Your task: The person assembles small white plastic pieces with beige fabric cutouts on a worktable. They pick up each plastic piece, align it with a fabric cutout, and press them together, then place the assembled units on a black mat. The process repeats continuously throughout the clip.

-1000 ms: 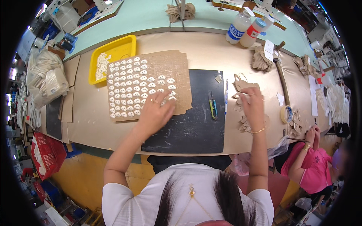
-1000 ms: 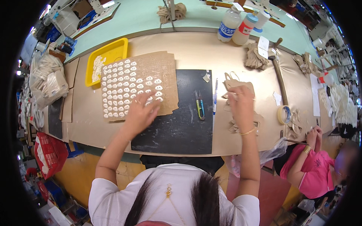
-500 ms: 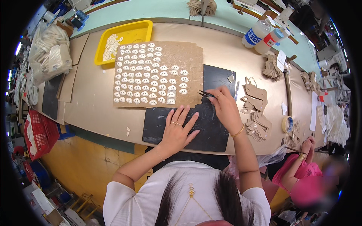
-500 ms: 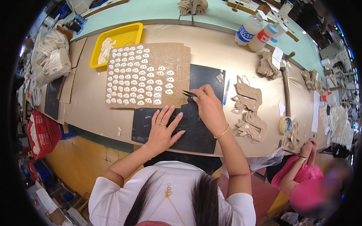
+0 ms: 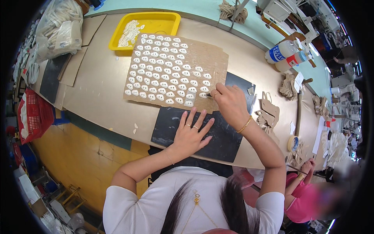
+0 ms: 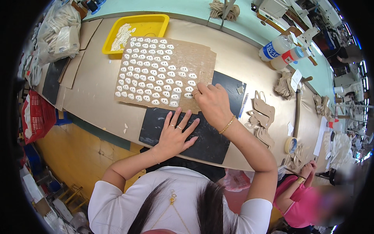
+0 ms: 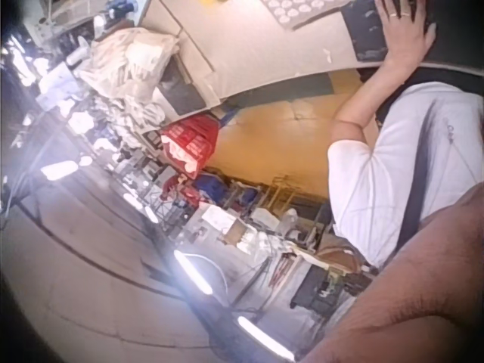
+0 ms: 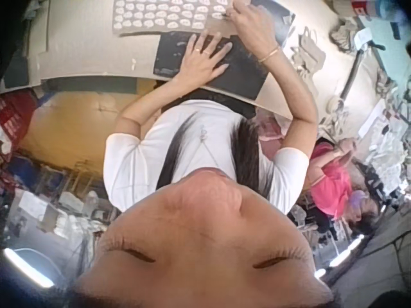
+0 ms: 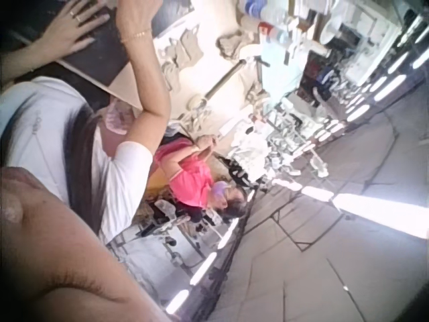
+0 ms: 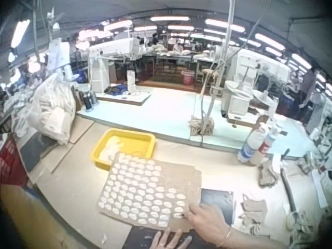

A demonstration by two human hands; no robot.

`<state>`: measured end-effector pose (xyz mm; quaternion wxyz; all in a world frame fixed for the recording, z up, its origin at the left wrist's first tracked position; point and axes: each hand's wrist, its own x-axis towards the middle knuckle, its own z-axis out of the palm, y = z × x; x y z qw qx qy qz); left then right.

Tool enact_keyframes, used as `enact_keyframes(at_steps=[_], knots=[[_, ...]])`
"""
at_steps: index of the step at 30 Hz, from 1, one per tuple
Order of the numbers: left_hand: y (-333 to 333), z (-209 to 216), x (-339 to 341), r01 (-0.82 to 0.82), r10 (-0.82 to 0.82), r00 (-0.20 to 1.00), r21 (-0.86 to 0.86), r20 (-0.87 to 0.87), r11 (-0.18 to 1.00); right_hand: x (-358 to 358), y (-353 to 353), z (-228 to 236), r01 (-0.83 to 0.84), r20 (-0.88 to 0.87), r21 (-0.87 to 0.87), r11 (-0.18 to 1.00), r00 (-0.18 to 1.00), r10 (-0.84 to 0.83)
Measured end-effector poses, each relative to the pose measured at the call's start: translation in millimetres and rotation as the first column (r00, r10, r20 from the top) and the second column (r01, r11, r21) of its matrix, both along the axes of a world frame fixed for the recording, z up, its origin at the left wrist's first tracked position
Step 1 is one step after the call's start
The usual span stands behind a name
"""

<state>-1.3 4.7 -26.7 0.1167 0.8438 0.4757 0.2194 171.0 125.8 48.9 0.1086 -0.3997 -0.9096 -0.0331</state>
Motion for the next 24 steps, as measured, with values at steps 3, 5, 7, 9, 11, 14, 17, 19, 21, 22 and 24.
enact_keyframes(at_steps=[3,5,7,9,11,14,17,19,21,22,24], knots=[[4.2,1.9,-0.1,0.003,-0.003,1.0,0.029,-0.007,1.0,-3.4,2.9,-0.7,-0.03,0.017,0.012,0.999,0.999,0.03],[8.2,4.4,-1.4,0.021,-0.02,1.0,0.029,-0.009,0.999,-6.4,4.3,-0.5,-0.052,0.034,0.021,0.998,0.998,0.051],[11.2,3.5,-2.4,0.037,-0.037,0.999,0.029,-0.004,0.999,-9.2,5.6,-0.6,-0.078,0.063,0.034,0.996,0.995,0.076],[13.1,0.9,-3.7,0.055,-0.055,0.998,0.028,0.007,0.998,-9.7,9.2,-1.1,-0.096,0.054,0.022,0.995,0.994,0.095],[13.6,0.8,-4.4,0.061,-0.061,0.998,0.027,0.001,0.998,-5.3,14.8,-2.5,-0.046,-0.002,-0.098,0.994,0.999,0.046],[13.0,-2.4,-4.8,0.065,-0.065,0.998,0.034,-0.002,0.997,5.8,19.7,-15.8,0.059,-0.197,-0.461,0.885,0.966,-0.167],[12.7,-5.3,-4.6,0.061,-0.061,0.998,0.042,0.003,0.997,2.9,11.7,-27.8,0.015,-0.373,-0.719,0.695,0.835,-0.404],[12.1,-5.5,-6.0,0.054,-0.054,0.999,0.037,0.007,0.998,3.6,13.4,-23.8,-0.07,-0.46,-0.783,0.619,0.734,-0.499],[13.8,-3.2,-4.7,0.055,-0.055,0.998,0.032,0.018,0.998,9.1,11.4,-16.4,-0.176,-0.524,-0.821,0.544,0.612,-0.592],[14.3,-2.0,-5.9,0.055,-0.056,0.998,0.025,0.021,0.998,12.9,6.6,-11.7,-0.239,-0.546,-0.828,0.507,0.545,-0.636],[15.3,1.9,-6.6,0.07,-0.07,0.996,0.009,0.046,0.998,30.6,-4.5,-3.0,-0.263,-0.55,-0.832,0.488,0.502,-0.667]])
